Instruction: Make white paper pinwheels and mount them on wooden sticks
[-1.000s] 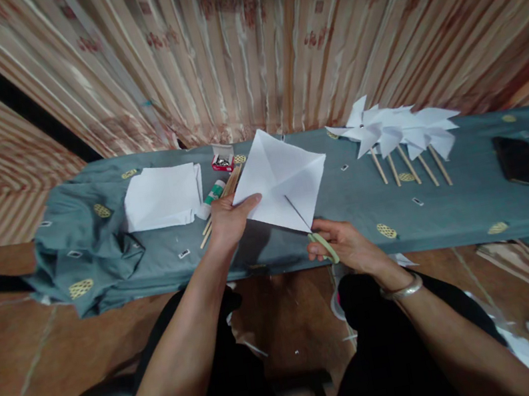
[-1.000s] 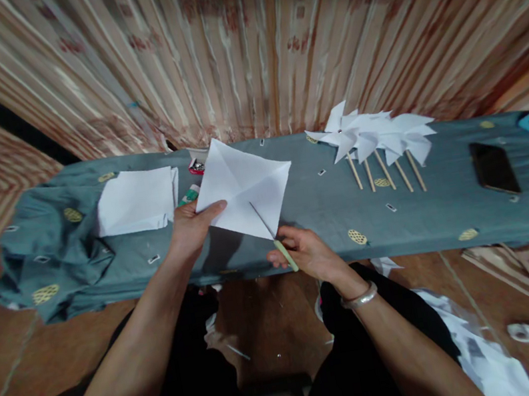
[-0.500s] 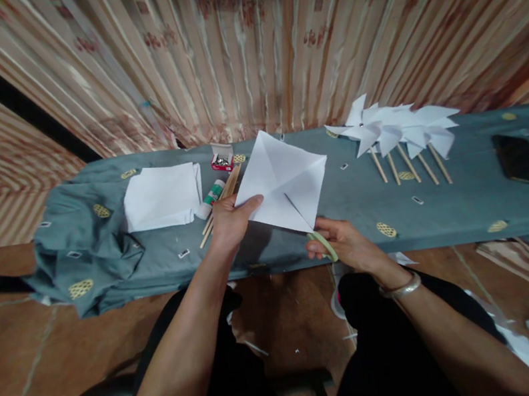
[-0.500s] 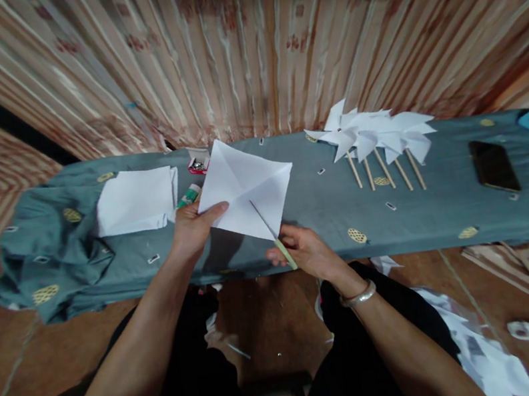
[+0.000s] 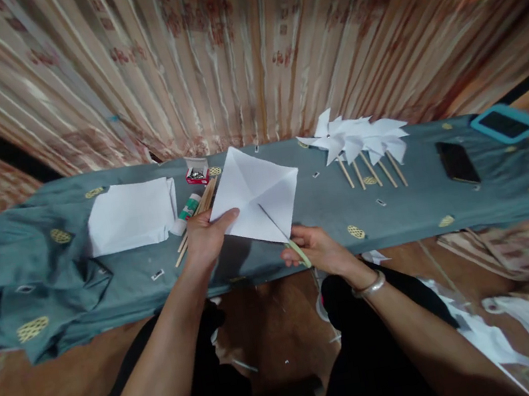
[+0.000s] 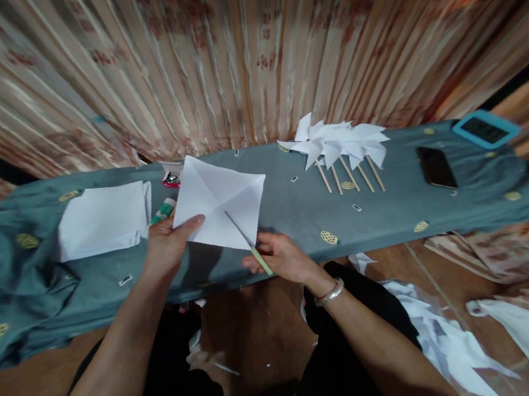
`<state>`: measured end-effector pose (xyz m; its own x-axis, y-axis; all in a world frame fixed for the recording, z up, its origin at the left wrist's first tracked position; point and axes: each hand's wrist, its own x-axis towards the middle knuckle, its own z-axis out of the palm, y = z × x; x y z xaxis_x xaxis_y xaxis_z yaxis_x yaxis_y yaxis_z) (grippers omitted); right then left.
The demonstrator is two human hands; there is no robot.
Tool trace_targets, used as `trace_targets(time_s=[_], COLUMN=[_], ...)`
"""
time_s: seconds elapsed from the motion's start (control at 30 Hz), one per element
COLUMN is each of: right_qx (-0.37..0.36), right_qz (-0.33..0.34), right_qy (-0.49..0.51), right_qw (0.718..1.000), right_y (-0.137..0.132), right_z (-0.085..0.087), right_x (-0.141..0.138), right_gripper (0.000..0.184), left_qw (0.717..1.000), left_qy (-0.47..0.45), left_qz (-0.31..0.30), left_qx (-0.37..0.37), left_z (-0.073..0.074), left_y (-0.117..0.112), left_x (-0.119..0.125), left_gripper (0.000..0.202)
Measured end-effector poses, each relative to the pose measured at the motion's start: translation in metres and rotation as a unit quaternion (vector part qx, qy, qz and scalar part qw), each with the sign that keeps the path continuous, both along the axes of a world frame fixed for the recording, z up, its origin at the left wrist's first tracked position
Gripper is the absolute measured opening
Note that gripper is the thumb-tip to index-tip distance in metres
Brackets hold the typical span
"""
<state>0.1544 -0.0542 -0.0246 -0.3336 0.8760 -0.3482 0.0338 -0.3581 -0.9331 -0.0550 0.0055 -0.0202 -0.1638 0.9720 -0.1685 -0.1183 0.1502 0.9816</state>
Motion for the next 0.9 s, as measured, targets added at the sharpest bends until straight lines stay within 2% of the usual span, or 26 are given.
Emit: trace_targets(time_s=[0.27, 0.6, 0.77, 0.9], right_qx=[0.017, 0.015, 0.03, 0.004], right_qz=[-0.019, -0.04, -0.036, -0.052], right_qy=[0.017, 0.026, 0.027, 0.038], right_qw=[1.0, 0.999, 0.999, 0.998], right_y=[0.002, 0.008, 0.008, 0.005], right_z=[-0.006, -0.006, -0.006, -0.005], right_x=[-0.003, -0.006, -0.006, -0.007], right_gripper=[0.05, 0.051, 0.049, 0.049], left_qw=[1.0, 0.999, 0.999, 0.999], left_qy=[0.007, 0.032, 0.035, 0.032], left_qz=[0.013, 0.027, 0.031, 0.021], left_qx=[-0.014, -0.016, -0.002, 0.004], left_z=[0.005, 0.011, 0.009, 0.005], left_y=[0.002, 0.006, 0.007, 0.006], left_x=[0.002, 0.004, 0.003, 0.002], left_gripper=[0.034, 0.035, 0.031, 0.034])
